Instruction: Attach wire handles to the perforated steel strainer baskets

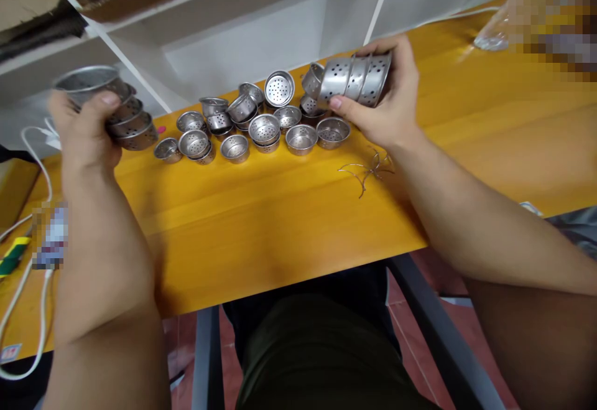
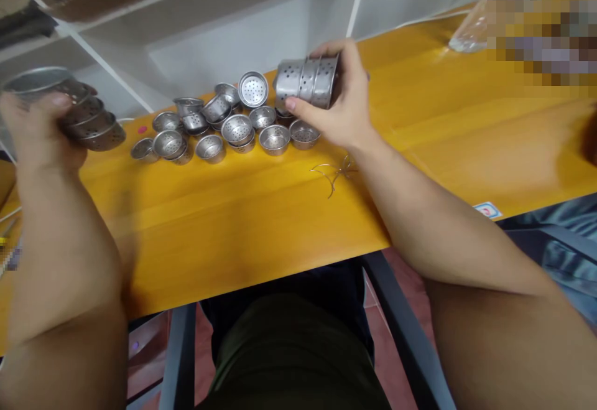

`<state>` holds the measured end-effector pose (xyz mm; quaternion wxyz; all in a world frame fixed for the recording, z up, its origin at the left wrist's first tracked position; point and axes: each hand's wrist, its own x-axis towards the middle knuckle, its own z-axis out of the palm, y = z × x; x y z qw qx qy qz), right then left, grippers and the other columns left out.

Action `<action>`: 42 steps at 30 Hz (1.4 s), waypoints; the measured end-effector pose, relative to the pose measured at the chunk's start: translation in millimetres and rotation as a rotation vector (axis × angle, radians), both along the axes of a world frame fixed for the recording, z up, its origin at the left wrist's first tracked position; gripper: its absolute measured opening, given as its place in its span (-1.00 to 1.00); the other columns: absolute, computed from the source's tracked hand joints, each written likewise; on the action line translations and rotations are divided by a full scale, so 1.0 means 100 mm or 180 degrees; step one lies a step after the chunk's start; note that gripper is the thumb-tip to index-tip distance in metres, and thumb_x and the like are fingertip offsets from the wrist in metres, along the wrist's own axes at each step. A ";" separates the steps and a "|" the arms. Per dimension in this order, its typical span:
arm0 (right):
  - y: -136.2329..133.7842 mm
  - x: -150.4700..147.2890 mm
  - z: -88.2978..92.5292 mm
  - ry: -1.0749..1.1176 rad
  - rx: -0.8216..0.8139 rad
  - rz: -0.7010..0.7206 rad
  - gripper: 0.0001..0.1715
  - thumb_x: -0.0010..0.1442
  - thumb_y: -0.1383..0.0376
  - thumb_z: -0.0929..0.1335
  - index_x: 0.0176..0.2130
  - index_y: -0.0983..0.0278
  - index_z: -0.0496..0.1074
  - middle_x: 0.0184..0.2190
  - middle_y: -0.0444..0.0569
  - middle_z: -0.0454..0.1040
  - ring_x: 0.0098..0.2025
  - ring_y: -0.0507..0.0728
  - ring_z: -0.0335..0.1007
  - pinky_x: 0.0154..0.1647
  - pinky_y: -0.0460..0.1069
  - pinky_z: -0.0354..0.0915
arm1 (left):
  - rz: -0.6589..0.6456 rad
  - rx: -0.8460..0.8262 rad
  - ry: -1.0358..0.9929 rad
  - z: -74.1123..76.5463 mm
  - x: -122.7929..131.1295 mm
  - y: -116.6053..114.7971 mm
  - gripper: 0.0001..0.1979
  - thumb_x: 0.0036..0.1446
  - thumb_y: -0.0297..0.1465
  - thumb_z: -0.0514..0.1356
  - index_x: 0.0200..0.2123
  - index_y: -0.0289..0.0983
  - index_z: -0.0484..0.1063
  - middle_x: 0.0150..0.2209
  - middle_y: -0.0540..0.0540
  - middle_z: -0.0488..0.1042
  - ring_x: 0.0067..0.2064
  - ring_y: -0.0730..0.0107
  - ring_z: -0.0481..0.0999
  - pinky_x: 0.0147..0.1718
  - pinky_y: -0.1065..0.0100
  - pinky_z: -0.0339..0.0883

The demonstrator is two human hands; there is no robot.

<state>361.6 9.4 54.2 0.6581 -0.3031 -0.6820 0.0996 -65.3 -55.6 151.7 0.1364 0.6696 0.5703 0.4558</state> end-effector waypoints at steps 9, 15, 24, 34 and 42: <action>-0.15 -0.05 -0.05 -0.0494 -0.0601 0.0381 0.17 0.12 -0.62 0.76 0.40 -0.15 0.59 0.46 0.23 0.67 0.57 0.82 0.53 0.48 0.83 0.52 | 0.1314 -0.0440 -0.0571 -0.28 -1.06 0.46 -0.29 0.24 -0.09 0.75 0.16 -0.16 0.41 0.00 0.17 0.66 0.20 0.32 0.76 0.33 0.00 0.80; -0.14 -0.04 -0.09 -0.0530 -0.0626 0.0277 0.21 0.10 -0.64 0.76 0.43 -0.16 0.59 0.45 0.20 0.70 0.61 0.81 0.49 0.61 0.86 0.43 | 0.1944 0.0275 -0.1660 -0.50 -1.65 0.82 -0.60 0.48 -0.68 0.39 0.11 -0.22 0.30 0.07 0.18 0.61 0.03 0.69 0.64 0.32 0.34 0.69; -0.19 -0.05 -0.12 -0.0656 -0.0637 0.0348 0.11 0.17 -0.54 0.79 0.45 -0.24 0.59 0.48 0.11 0.69 0.66 0.77 0.48 0.61 0.79 0.46 | 0.1950 0.0072 -0.1700 -0.53 -1.42 0.72 -0.53 0.44 -0.81 0.46 0.07 -0.27 0.34 -0.07 0.23 0.55 -0.03 0.69 0.57 0.21 0.46 0.58; -0.31 -0.15 -0.06 -0.0742 -0.0845 0.0210 0.18 0.12 -0.60 0.74 0.54 -0.42 0.59 0.52 0.04 0.71 0.58 0.86 0.50 0.59 0.95 0.32 | 0.1537 -0.0534 -0.0625 -0.47 -1.28 0.54 -0.06 0.12 0.17 0.72 0.20 -0.14 0.27 0.33 0.10 0.64 0.44 0.43 0.62 0.60 0.12 0.49; -0.28 -0.20 -0.11 -0.0545 -0.0485 0.0328 0.01 0.16 -0.48 0.79 0.37 -0.25 0.62 0.37 0.08 0.75 0.39 0.72 0.65 0.47 0.81 0.51 | 0.0594 -0.0969 0.0801 0.19 -0.51 0.10 0.13 0.05 0.58 0.59 0.35 -0.11 0.58 0.03 0.08 0.82 0.32 0.14 0.70 0.38 0.01 0.67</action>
